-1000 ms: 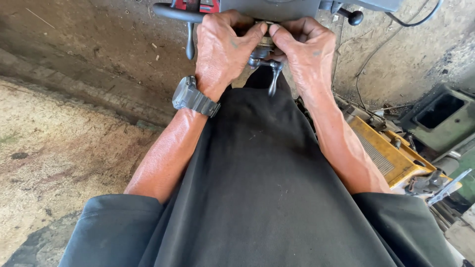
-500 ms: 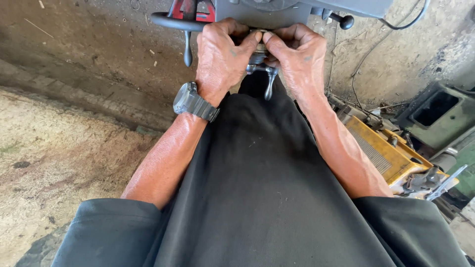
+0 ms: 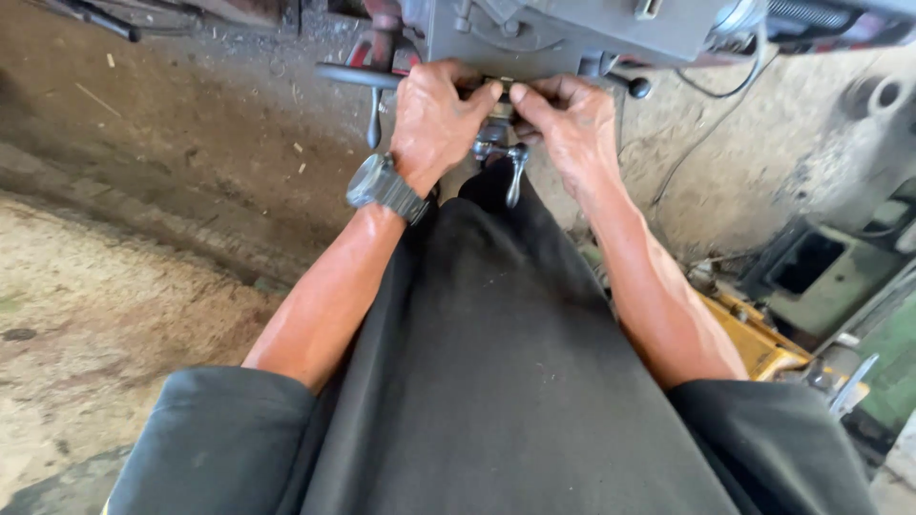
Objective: Grinding a metal component mounted on a lathe and adjusting the machine settings.
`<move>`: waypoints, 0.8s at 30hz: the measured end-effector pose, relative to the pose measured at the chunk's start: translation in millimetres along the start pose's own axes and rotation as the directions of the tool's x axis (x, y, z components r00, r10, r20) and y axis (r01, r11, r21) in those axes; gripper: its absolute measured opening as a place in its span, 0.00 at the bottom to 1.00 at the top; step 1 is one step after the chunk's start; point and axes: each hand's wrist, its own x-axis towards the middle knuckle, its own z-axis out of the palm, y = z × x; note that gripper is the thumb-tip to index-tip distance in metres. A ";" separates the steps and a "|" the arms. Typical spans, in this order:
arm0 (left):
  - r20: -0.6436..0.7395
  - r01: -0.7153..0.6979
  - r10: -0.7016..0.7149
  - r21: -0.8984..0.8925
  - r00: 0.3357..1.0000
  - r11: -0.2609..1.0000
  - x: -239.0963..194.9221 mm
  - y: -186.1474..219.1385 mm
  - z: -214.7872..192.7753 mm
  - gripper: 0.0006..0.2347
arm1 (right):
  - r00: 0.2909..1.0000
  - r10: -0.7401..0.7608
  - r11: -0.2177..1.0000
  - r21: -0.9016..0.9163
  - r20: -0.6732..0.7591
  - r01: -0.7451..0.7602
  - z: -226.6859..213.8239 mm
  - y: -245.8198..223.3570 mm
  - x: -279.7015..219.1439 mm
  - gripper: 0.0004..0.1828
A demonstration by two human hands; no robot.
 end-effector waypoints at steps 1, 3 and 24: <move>0.026 0.005 -0.005 0.004 1.000 1.000 -5.7 -3.3 -2.4 0.16 | 1.000 0.011 0.997 -0.081 0.019 -0.010 -1.2 -0.3 -6.4 0.20; -0.029 -0.016 0.015 -0.035 0.999 0.999 -18.6 -9.5 -19.7 0.15 | 0.997 -0.069 0.991 -0.117 -0.047 0.063 -7.3 19.9 -15.5 0.24; 0.136 0.408 -0.415 0.077 0.900 0.910 -77.4 -33.4 -35.9 0.20 | 1.000 0.017 0.942 -0.335 -0.001 -0.017 -14.4 88.0 -26.6 0.27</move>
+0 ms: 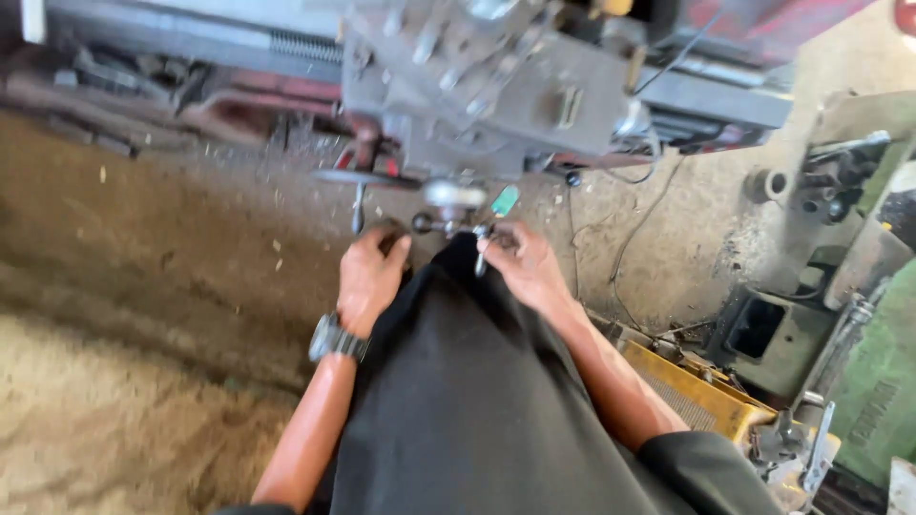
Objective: Grinding a metal component mounted on a lathe and adjusting the machine settings.
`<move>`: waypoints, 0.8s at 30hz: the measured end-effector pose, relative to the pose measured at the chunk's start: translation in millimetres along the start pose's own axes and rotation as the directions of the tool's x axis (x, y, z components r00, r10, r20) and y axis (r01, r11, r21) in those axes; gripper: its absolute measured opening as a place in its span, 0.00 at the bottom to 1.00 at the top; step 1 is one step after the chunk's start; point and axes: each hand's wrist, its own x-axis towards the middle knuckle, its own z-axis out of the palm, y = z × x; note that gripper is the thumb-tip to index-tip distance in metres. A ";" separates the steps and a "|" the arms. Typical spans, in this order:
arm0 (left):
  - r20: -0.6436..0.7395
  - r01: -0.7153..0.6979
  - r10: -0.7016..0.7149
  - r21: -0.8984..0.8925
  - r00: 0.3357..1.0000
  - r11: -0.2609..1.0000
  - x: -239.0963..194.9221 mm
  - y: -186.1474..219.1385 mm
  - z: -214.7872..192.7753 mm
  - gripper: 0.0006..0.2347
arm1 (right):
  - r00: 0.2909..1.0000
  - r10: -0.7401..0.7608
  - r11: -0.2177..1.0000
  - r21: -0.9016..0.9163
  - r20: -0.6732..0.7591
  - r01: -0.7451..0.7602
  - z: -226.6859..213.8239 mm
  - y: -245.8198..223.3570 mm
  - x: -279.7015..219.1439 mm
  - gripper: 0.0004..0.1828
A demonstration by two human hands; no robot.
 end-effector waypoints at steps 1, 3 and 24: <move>0.017 0.056 -0.056 -0.003 0.998 0.998 -5.1 5.0 -1.1 0.20 | 1.000 0.013 0.998 -0.056 -0.022 -0.014 -10.3 -1.3 -6.4 0.28; 0.022 0.090 -0.090 -0.010 0.996 0.996 0.5 -8.3 1.5 0.19 | 0.995 -0.013 1.000 -0.016 -0.100 0.011 -32.3 -9.7 -8.5 0.22; -0.290 0.196 -0.277 -0.278 0.916 0.940 -41.9 23.3 34.7 0.11 | 0.712 -0.696 0.657 -0.485 -0.095 0.578 -264.6 33.0 179.2 0.09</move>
